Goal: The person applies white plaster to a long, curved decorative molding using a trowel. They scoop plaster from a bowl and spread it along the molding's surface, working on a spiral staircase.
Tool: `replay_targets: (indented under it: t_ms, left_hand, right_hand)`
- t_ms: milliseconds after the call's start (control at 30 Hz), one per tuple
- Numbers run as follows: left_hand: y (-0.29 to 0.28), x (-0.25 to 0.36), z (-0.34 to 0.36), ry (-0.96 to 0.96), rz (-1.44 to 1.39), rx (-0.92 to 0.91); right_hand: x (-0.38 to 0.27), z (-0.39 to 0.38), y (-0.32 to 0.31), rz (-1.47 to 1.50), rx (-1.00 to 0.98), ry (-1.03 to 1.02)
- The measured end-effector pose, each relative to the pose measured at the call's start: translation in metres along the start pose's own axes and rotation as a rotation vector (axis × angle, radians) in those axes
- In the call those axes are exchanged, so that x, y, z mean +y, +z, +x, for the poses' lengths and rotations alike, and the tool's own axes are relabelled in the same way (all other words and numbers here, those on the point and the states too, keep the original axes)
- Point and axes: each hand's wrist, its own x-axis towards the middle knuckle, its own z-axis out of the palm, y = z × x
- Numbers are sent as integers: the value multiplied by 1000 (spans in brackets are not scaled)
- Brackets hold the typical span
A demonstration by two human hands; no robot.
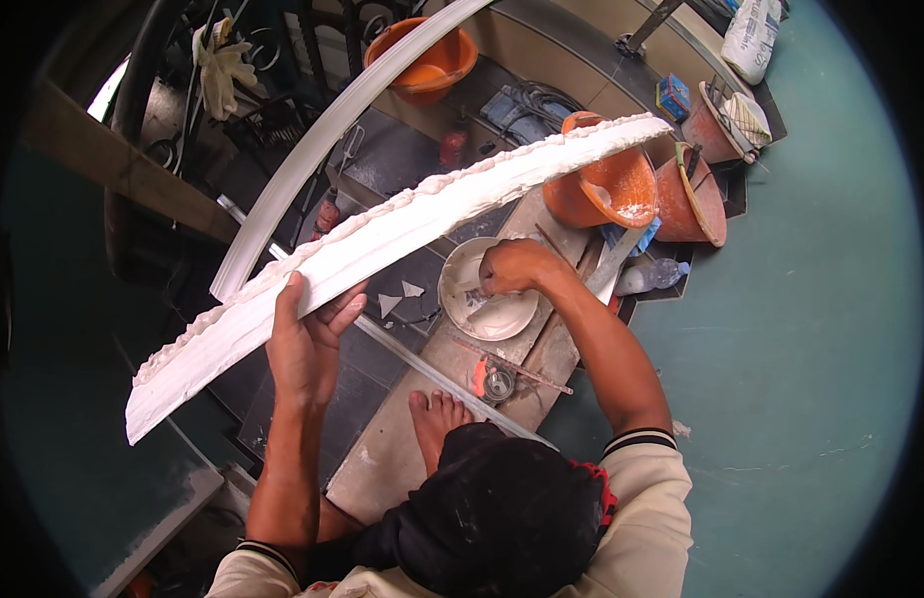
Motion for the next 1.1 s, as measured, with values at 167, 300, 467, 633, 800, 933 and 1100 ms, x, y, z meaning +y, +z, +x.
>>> replay_targets:
  t_ms: [167, 300, 467, 633, 800, 933, 1100]
  left_hand:
    - [1, 0, -1, -11, -1, 4]
    - [-1, -4, 0, -9, -23, -21]
    - [-14, -6, -2, 37, -142, -121]
    - [-13, -6, -2, 24, -112, -117]
    - [-7, -1, -5, 25, -65, -77]
    - [-3, 8, -8, 13, -35, -31]
    - [5, 18, -12, -45, -91, -19]
  right_hand:
    - [35, 7, 19, 268, 17, -40]
    - [52, -4, 36, 561, 23, 14]
    - [35, -45, 39, 961, 140, 152]
    - [5, -92, 76, 1323, 473, -55]
    - [-66, -71, 96, 1594, 1043, -230]
    - [-111, -19, 92, 1456, 1340, -282]
    - [-128, 22, 88, 1268, 1464, -236]
